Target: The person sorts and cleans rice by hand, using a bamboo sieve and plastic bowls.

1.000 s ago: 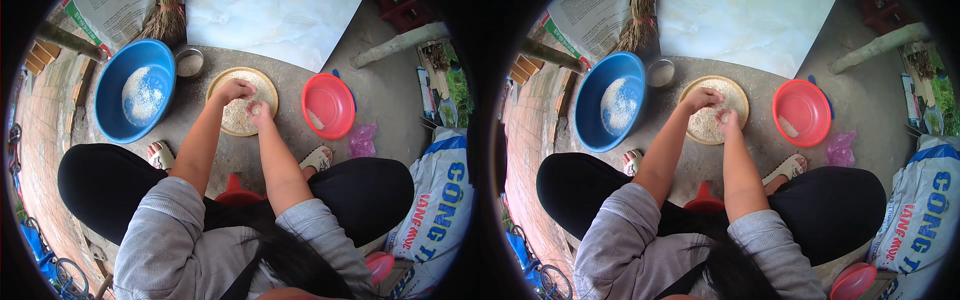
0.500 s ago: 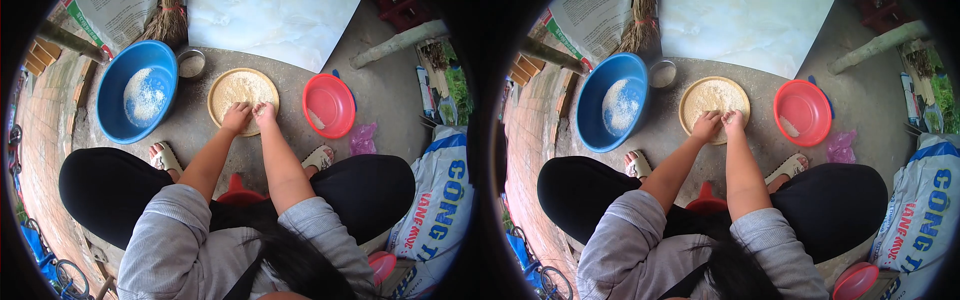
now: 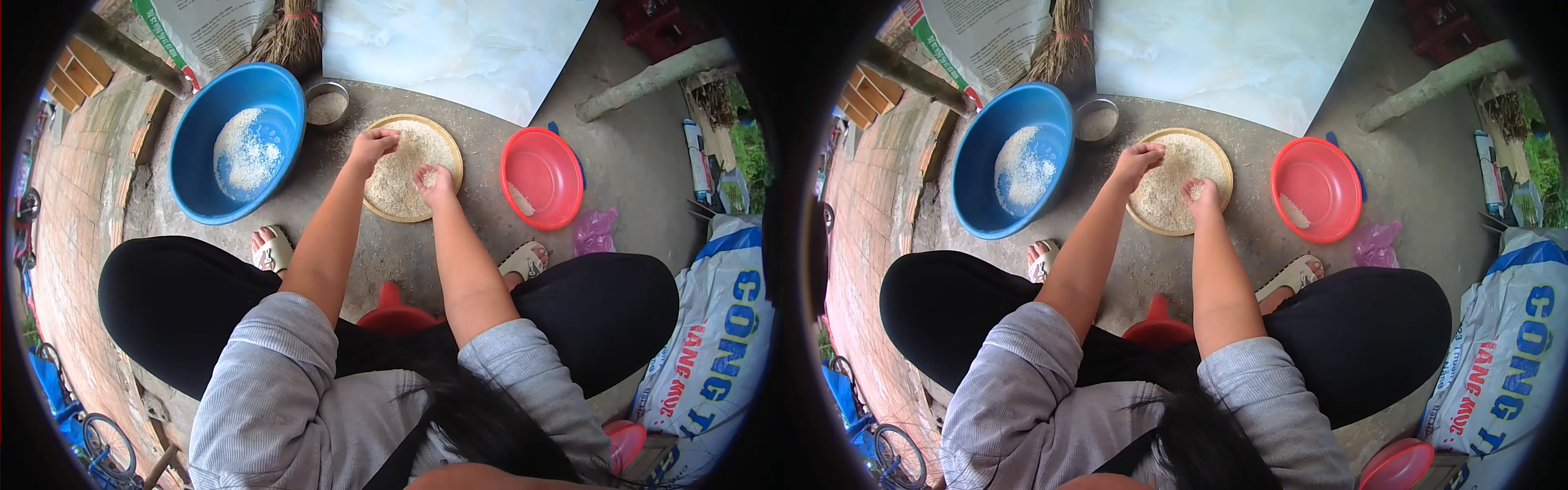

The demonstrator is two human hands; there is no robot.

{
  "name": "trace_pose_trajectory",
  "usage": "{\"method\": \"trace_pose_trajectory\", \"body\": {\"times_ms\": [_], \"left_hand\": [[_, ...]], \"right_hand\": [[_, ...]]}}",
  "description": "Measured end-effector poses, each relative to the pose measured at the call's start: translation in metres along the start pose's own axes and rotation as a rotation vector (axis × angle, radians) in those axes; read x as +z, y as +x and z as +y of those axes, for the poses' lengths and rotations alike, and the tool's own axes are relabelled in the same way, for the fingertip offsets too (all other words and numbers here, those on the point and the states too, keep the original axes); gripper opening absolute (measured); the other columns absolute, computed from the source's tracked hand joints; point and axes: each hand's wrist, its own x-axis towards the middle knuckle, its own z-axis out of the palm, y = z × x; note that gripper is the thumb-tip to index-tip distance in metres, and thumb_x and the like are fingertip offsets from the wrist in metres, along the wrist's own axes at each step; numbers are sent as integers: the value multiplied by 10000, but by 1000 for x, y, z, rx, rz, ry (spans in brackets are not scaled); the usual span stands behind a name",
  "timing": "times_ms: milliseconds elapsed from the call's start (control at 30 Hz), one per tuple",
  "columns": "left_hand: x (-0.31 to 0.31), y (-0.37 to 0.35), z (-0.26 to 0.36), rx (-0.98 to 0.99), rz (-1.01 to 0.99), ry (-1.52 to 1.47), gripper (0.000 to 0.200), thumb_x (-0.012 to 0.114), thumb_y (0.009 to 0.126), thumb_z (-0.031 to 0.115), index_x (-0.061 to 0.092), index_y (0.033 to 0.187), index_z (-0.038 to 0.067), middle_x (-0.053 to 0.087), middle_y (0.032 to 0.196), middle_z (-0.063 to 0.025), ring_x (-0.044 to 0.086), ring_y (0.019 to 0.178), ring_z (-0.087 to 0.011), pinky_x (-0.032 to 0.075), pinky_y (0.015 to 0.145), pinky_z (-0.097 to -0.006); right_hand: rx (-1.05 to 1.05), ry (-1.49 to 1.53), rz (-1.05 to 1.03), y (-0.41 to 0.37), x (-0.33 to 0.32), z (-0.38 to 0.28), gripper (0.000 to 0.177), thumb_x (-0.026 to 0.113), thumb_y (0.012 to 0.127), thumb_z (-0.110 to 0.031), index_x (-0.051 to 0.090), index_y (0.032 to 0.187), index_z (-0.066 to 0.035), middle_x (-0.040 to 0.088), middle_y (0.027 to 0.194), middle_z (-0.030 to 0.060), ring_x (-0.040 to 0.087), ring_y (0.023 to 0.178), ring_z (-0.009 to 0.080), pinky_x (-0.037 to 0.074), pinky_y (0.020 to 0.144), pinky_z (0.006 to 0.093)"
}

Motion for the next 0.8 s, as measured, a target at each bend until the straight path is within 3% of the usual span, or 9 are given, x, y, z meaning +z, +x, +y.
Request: {"method": "trace_pose_trajectory", "body": {"times_ms": [233, 300, 333, 433, 500, 533, 633, 767, 800], "left_hand": [[55, -21, 24, 9, -394, 470, 155, 630, 695, 8, 661, 847, -3, 647, 749, -73, 617, 716, -130, 502, 645, -260], [65, -25, 26, 69, -505, 826, 189, 658, 664, 76, 682, 851, 52, 657, 744, -80, 635, 716, -157, 503, 662, -286], [65, -25, 25, 69, -505, 827, 189, 658, 664, 76, 682, 851, 52, 657, 744, -80, 635, 716, -157, 503, 662, -286], [58, -20, 12, 287, -472, 1049, 276, 684, 644, 153, 677, 913, 94, 659, 838, -103, 635, 769, -207, 497, 715, -315], [38, -15, 0, 559, -133, 1106, 324, 694, 643, 181, 661, 957, 106, 635, 946, -121, 613, 857, -251, 480, 772, -333], [30, -22, -2, 465, -52, 1153, 320, 686, 653, 180, 649, 963, 109, 612, 993, -121, 587, 903, -279, 464, 807, -346], [8, -43, -26, 494, 116, 1407, 327, 677, 679, 167, 631, 996, 102, 594, 1023, -123, 562, 940, -287, 438, 847, -350], [-20, -35, -67, 545, 103, 1329, 288, 682, 674, 151, 644, 957, 108, 619, 916, -117, 586, 845, -285, 462, 789, -349], [-21, -25, -68, 433, 109, 1286, 252, 674, 685, 130, 650, 933, 98, 627, 868, -116, 599, 799, -268, 472, 744, -335]], "right_hand": [[62, 225, -29, -17, 18, 1, 227, 365, 876, -166, 483, 906, 25, 494, 873, 130, 533, 812, 223, 497, 758, 362], [-137, 53, -152, -37, 26, -1, 214, 364, 879, -161, 496, 887, 7, 496, 900, 114, 505, 904, 201, 486, 799, 353], [-131, 41, -154, -33, 22, -1, 214, 367, 880, -174, 507, 869, -12, 500, 922, 99, 476, 956, 188, 469, 825, 335], [0, 243, 3, -13, 14, -1, 234, 376, 877, -194, 504, 830, -4, 509, 894, 103, 510, 872, 190, 484, 770, 324], [24, 239, -21, -5, 7, -2, 214, 408, 866, -186, 511, 823, -3, 518, 882, 101, 525, 807, 185, 497, 742, 315], [50, 233, -43, -5, 5, -4, 196, 440, 855, -177, 519, 816, -2, 527, 871, 99, 541, 742, 179, 509, 715, 306], [31, 199, 11, -7, 0, -8, 203, 418, 861, -166, 509, 817, 11, 529, 844, 117, 544, 713, 190, 517, 698, 306], [2, 185, 87, -8, -3, -12, 224, 400, 873, -175, 511, 832, 16, 526, 834, 126, 545, 722, 196, 516, 707, 312], [1, 186, 91, -6, -5, -12, 224, 400, 873, -175, 511, 832, 16, 526, 834, 126, 545, 722, 196, 516, 707, 312]]}}
